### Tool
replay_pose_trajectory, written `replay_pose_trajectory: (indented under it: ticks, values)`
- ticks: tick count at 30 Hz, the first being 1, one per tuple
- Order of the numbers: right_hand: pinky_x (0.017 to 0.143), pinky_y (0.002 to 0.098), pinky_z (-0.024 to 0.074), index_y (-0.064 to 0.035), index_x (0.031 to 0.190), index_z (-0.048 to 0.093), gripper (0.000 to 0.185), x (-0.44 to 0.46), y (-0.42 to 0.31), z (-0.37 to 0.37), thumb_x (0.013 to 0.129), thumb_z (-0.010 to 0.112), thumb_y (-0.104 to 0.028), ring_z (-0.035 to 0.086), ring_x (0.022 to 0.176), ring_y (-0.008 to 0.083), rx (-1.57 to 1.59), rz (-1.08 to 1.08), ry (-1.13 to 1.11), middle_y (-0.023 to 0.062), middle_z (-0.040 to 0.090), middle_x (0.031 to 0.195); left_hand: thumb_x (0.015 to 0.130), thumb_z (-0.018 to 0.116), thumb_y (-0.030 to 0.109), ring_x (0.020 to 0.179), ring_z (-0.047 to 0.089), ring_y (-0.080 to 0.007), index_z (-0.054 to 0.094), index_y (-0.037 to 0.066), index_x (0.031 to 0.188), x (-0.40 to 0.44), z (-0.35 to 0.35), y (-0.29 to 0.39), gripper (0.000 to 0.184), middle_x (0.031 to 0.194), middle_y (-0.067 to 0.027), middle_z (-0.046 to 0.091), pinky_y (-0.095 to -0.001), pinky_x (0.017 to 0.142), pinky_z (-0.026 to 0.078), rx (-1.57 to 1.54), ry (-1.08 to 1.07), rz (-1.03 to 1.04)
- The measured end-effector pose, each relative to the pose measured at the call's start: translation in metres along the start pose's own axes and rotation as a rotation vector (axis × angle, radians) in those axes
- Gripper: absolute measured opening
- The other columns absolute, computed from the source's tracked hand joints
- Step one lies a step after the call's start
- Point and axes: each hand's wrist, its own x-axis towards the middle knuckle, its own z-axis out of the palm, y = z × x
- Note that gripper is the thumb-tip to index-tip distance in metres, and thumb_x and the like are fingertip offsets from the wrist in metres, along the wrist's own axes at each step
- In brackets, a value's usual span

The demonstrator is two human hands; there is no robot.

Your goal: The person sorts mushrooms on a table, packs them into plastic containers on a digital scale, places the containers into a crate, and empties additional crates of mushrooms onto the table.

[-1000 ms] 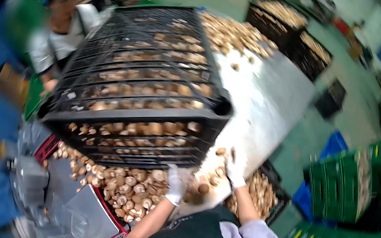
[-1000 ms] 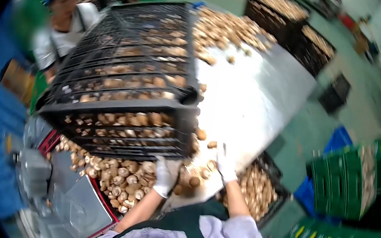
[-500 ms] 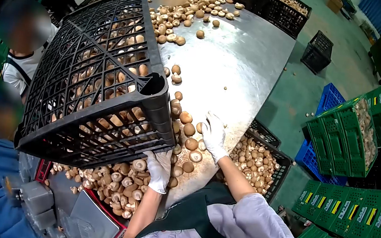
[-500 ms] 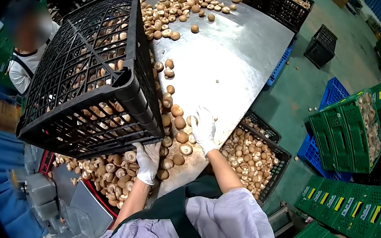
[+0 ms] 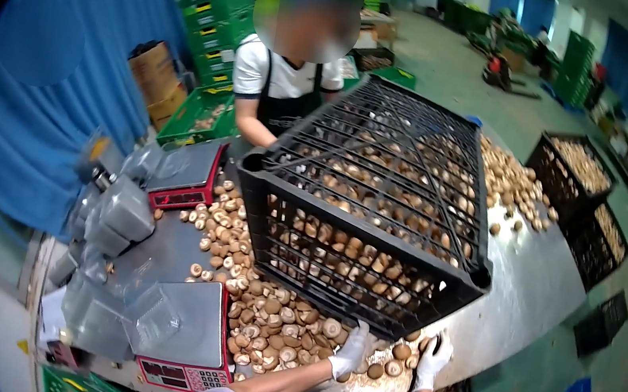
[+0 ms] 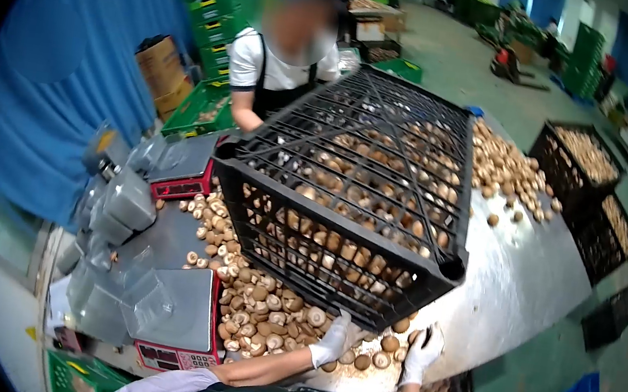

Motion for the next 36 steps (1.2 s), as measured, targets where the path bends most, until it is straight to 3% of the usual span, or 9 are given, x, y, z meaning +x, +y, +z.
replay_pose_trajectory:
  ticks: [3,16,20,23,24,26,30,32,36]
  values:
    - [0.091,0.0376,0.0413,-0.0003,0.106,0.061,0.023,0.000,0.002,0.003,0.085,0.056,-0.009,0.055,0.100,0.0305,0.020,-0.007,-0.011,0.0157,0.061,0.114,0.097,0.035,0.047,0.113,0.052,-0.0266,0.045,-0.001,0.122,-0.021,0.043,0.052,0.055,0.125,-0.0130,0.052,-0.0412,0.100,0.039,-0.079,0.038,-0.138]
    - [0.088,0.0384,0.0430,-0.0019,0.110,0.060,0.024,0.002,0.001,-0.002,0.089,0.056,-0.012,0.058,0.096,0.0305,0.005,0.030,0.018,0.0165,0.062,0.105,0.095,0.043,0.046,0.084,0.058,-0.0174,0.050,0.004,0.101,-0.008,0.072,0.063,0.043,0.091,-0.0077,0.058,-0.0345,0.080,0.049,0.161,0.183,-0.146]
    - [0.086,0.0314,0.0472,-0.0024,0.122,0.055,0.033,0.030,-0.012,0.004,0.097,0.044,-0.021,0.058,0.099,0.0210,0.829,0.575,0.075,0.0084,0.060,0.112,0.098,0.040,0.041,0.095,0.057,-0.0169,0.051,-0.003,0.113,-0.004,0.068,0.076,0.048,0.104,-0.0089,0.060,-0.0329,0.086,0.047,0.258,0.102,-0.102]
    - [0.095,0.0320,0.0425,-0.0058,0.132,0.046,0.042,0.041,0.011,0.014,0.098,0.039,-0.030,0.050,0.113,0.0220,1.133,0.841,-0.173,0.0088,0.050,0.129,0.098,0.042,0.034,0.112,0.054,-0.0211,0.056,-0.006,0.102,-0.015,0.065,0.096,0.043,0.114,-0.0136,0.059,-0.0280,0.094,0.042,0.857,-0.147,-0.355]
    - [0.102,0.0341,0.0371,-0.0066,0.137,0.039,0.048,0.019,0.116,0.063,0.099,0.033,-0.035,0.042,0.122,0.0225,1.250,0.642,-0.221,0.0079,0.041,0.139,0.097,0.044,0.032,0.114,0.054,-0.0220,0.057,-0.007,0.101,-0.024,0.056,0.098,0.042,0.116,-0.0155,0.059,-0.0246,0.093,0.042,0.909,-0.256,-0.201]
    - [0.101,0.0343,0.0371,-0.0066,0.137,0.039,0.048,0.046,0.086,0.050,0.099,0.033,-0.035,0.042,0.122,0.0224,1.340,0.885,-0.288,0.0079,0.041,0.139,0.096,0.044,0.033,0.092,0.062,-0.0192,0.056,-0.005,0.117,-0.046,0.047,0.138,0.045,0.104,-0.0151,0.064,-0.0290,0.078,0.049,0.926,-0.388,-0.156]
    - [0.101,0.0347,0.0370,-0.0068,0.137,0.040,0.048,0.087,0.083,0.046,0.099,0.033,-0.036,0.042,0.122,0.0223,1.392,0.941,-0.302,0.0080,0.042,0.139,0.094,0.044,0.027,0.065,0.065,-0.0266,0.061,-0.002,0.099,-0.018,-0.050,0.176,0.034,0.092,-0.0144,0.067,-0.0323,0.063,0.053,0.528,0.187,-0.454]
    - [0.101,0.0349,0.0370,-0.0069,0.136,0.040,0.048,0.104,0.084,0.045,0.099,0.033,-0.036,0.042,0.122,0.0222,1.399,0.952,-0.306,0.0081,0.042,0.138,0.093,0.045,0.034,0.072,0.063,-0.0233,0.059,0.000,0.101,-0.031,-0.046,0.210,0.038,0.093,-0.0110,0.065,-0.0332,0.072,0.053,0.245,0.303,0.063]
    - [0.101,0.0353,0.0370,-0.0070,0.136,0.041,0.049,0.124,0.088,0.042,0.098,0.033,-0.037,0.042,0.122,0.0221,1.410,0.965,-0.288,0.0082,0.042,0.138,0.091,0.053,0.035,0.102,0.057,-0.0186,0.047,0.000,0.125,-0.009,0.041,0.260,0.049,0.113,-0.0113,0.058,-0.0321,0.087,0.048,0.204,0.123,0.217]
